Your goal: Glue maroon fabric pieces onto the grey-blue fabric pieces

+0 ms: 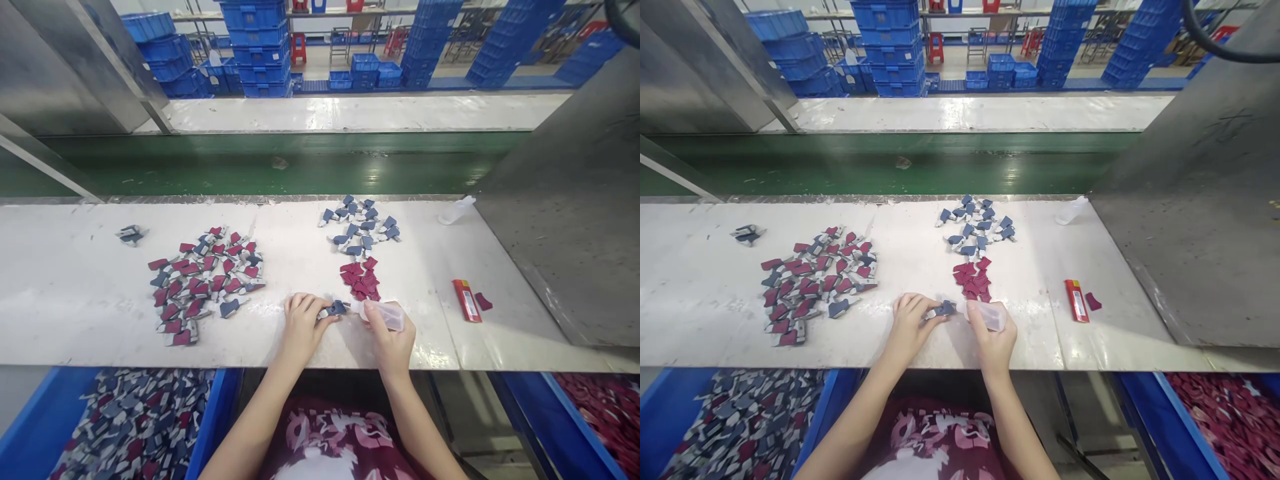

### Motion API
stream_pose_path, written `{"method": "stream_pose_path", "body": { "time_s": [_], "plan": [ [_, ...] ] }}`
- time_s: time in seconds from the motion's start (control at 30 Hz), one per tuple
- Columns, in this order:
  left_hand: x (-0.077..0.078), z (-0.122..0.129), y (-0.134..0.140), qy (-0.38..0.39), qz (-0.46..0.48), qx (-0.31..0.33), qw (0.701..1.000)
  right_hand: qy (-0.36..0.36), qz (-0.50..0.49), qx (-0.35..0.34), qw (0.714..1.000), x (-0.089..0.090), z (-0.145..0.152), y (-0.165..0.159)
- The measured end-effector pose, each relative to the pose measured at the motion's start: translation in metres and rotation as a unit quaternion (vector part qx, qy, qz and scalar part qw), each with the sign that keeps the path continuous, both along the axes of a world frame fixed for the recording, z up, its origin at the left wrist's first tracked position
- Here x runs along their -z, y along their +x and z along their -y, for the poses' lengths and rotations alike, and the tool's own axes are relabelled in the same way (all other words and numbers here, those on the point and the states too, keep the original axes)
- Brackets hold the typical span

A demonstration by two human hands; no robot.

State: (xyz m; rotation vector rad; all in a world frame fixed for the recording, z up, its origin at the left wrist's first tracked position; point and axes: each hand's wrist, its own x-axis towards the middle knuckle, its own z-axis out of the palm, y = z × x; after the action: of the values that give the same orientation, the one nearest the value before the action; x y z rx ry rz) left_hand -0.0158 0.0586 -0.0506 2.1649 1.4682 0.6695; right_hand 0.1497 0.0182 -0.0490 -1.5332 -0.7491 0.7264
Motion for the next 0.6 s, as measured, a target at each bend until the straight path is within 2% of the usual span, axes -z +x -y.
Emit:
{"method": "stream_pose_path", "body": {
  "time_s": [0.6],
  "plan": [
    [0.0011,0.0002,-0.0002,0.006,-0.008,0.0,1.0,0.013,0.012,0.025,1.0,-0.0022,0.0032,-0.0006]
  ]
}}
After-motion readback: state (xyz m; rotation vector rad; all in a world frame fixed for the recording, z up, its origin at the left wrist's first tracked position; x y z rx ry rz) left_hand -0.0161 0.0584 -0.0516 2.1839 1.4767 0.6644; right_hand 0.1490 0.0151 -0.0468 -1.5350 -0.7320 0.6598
